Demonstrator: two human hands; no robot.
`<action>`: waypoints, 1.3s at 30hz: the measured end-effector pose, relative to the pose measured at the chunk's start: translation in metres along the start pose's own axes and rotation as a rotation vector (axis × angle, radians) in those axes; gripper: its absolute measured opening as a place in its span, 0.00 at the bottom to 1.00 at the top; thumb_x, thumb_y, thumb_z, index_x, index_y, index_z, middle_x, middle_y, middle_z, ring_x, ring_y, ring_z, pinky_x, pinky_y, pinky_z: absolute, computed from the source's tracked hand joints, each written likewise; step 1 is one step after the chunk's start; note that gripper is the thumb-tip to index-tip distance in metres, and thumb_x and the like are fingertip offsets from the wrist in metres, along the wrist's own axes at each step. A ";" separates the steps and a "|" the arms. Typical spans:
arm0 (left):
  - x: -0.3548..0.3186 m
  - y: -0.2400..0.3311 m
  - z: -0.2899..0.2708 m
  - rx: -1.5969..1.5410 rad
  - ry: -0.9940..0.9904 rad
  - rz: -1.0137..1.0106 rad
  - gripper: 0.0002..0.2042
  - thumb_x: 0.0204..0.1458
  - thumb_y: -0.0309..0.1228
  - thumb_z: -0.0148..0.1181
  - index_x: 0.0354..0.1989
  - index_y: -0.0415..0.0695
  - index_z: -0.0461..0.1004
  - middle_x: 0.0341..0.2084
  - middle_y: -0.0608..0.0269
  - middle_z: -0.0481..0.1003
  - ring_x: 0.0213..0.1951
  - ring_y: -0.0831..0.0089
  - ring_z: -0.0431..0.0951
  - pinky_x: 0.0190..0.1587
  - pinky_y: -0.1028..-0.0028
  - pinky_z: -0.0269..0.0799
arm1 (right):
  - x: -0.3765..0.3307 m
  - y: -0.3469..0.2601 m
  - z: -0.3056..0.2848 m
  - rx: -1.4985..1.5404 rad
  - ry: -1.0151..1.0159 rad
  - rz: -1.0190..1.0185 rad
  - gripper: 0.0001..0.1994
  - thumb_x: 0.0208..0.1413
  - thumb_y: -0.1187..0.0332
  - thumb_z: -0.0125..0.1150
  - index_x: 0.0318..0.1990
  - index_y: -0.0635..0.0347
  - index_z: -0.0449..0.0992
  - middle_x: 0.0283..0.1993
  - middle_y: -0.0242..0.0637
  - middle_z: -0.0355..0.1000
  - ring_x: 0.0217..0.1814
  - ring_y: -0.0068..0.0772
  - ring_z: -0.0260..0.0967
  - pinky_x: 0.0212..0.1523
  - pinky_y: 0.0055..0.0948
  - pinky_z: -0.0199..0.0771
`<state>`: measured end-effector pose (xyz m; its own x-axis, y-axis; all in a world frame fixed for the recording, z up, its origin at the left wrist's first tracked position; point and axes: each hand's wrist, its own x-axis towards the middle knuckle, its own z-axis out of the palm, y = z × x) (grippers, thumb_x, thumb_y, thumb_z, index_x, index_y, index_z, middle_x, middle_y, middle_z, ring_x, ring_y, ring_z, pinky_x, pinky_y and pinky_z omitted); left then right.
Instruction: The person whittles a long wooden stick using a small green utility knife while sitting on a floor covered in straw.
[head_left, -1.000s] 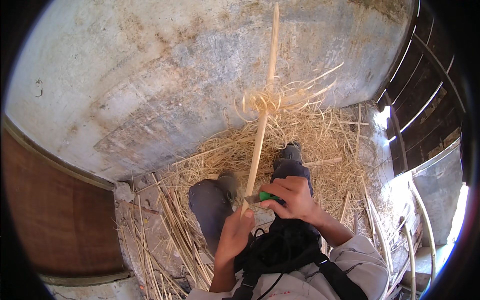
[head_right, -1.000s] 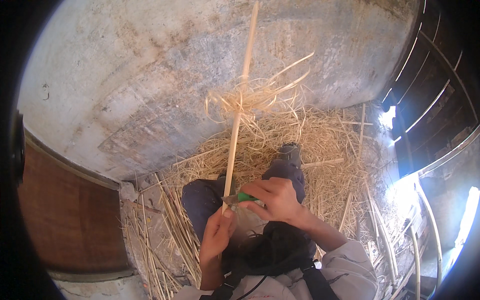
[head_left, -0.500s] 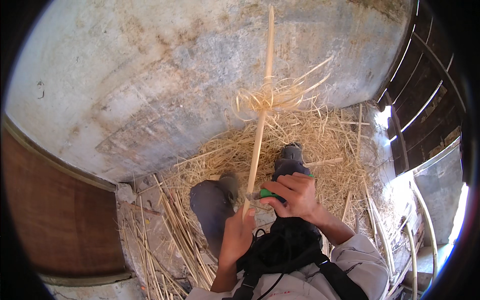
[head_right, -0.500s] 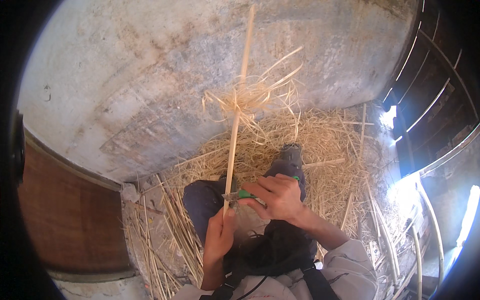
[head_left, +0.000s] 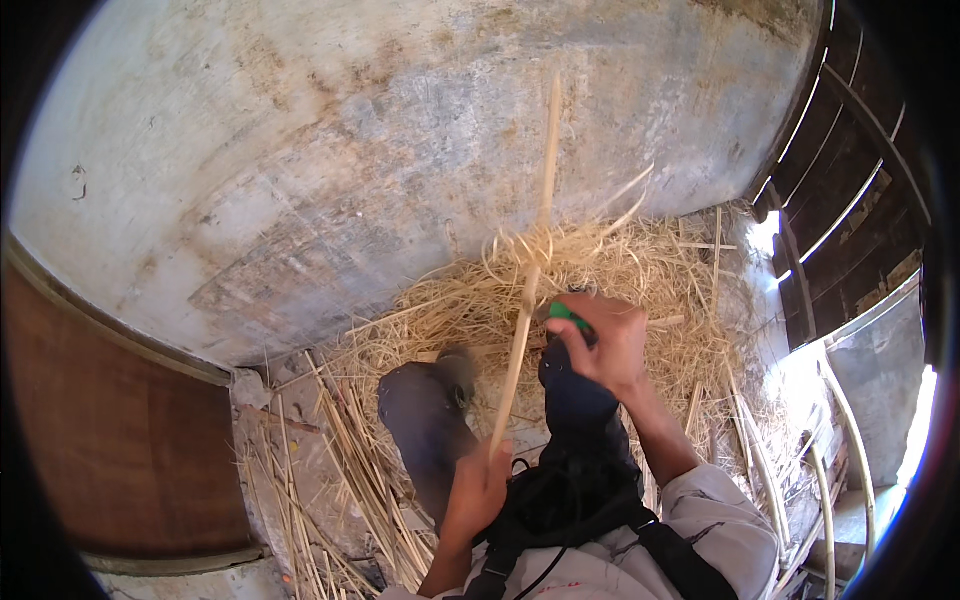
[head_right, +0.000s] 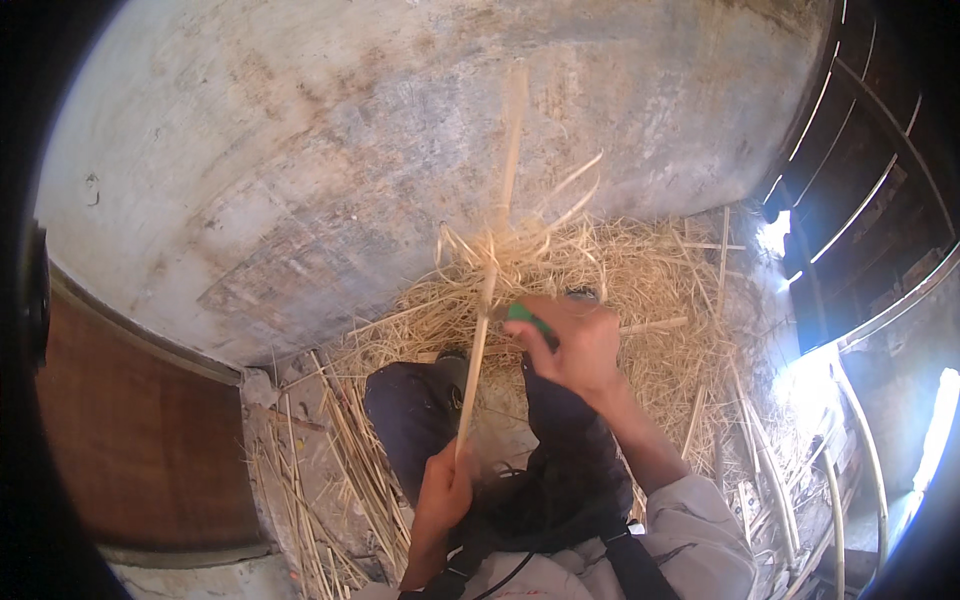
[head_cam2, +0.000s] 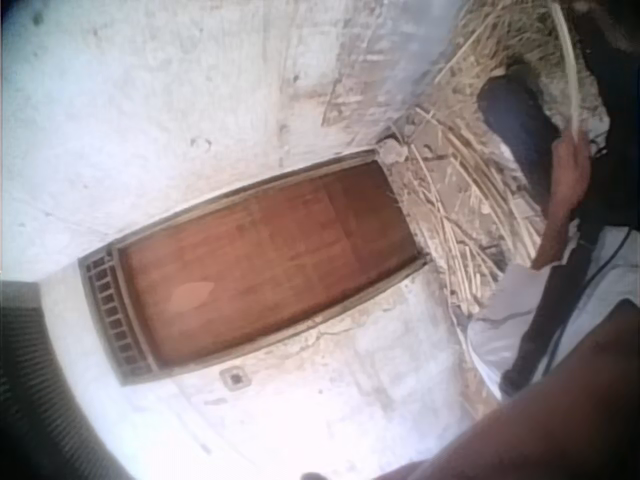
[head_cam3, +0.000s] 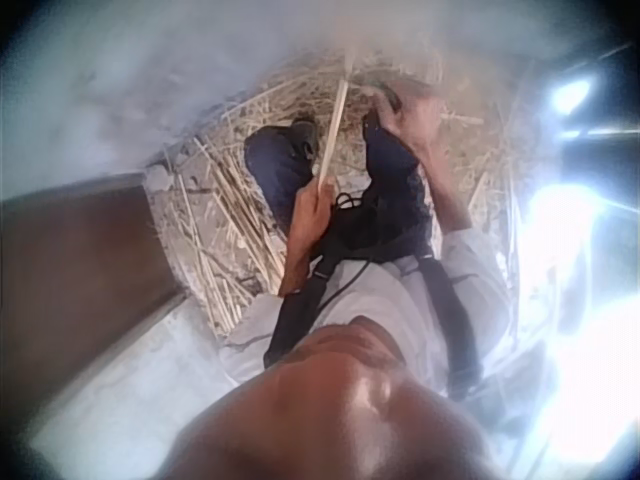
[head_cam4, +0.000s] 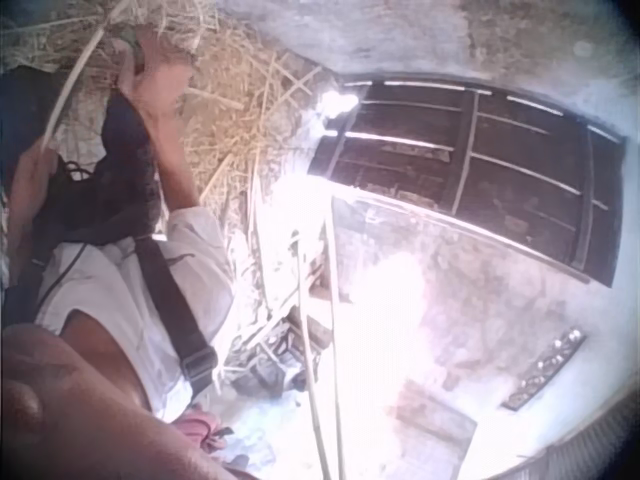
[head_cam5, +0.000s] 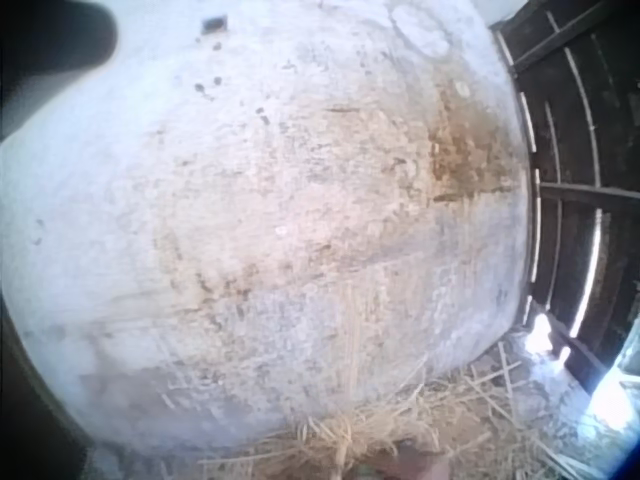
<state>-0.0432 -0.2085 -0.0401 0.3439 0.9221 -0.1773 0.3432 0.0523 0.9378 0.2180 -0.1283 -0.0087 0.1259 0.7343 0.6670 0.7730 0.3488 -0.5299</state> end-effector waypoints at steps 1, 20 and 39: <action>-0.003 -0.003 0.001 0.003 -0.011 -0.001 0.16 0.73 0.36 0.51 0.38 0.34 0.75 0.19 0.53 0.72 0.23 0.62 0.73 0.30 0.62 0.69 | 0.004 0.005 0.002 0.023 0.033 0.025 0.13 0.57 0.58 0.76 0.44 0.55 0.87 0.32 0.37 0.83 0.29 0.42 0.81 0.29 0.36 0.77; 0.000 -0.028 -0.009 -0.275 -0.049 -0.063 0.17 0.75 0.37 0.52 0.35 0.36 0.72 0.22 0.65 0.70 0.28 0.77 0.69 0.33 0.71 0.67 | 0.007 0.000 -0.003 0.346 -0.174 0.393 0.15 0.68 0.56 0.66 0.50 0.58 0.85 0.34 0.46 0.81 0.35 0.45 0.79 0.39 0.37 0.77; 0.016 0.020 -0.007 -0.038 0.099 0.084 0.13 0.74 0.34 0.53 0.53 0.34 0.75 0.24 0.59 0.71 0.27 0.74 0.68 0.32 0.69 0.67 | -0.035 -0.024 0.007 0.100 -0.273 -0.246 0.15 0.55 0.52 0.77 0.43 0.48 0.85 0.32 0.29 0.79 0.23 0.36 0.73 0.26 0.33 0.71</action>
<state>-0.0372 -0.1902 -0.0217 0.2816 0.9570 -0.0694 0.2832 -0.0138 0.9590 0.1907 -0.1581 -0.0236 -0.2371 0.7449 0.6237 0.6931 0.5795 -0.4286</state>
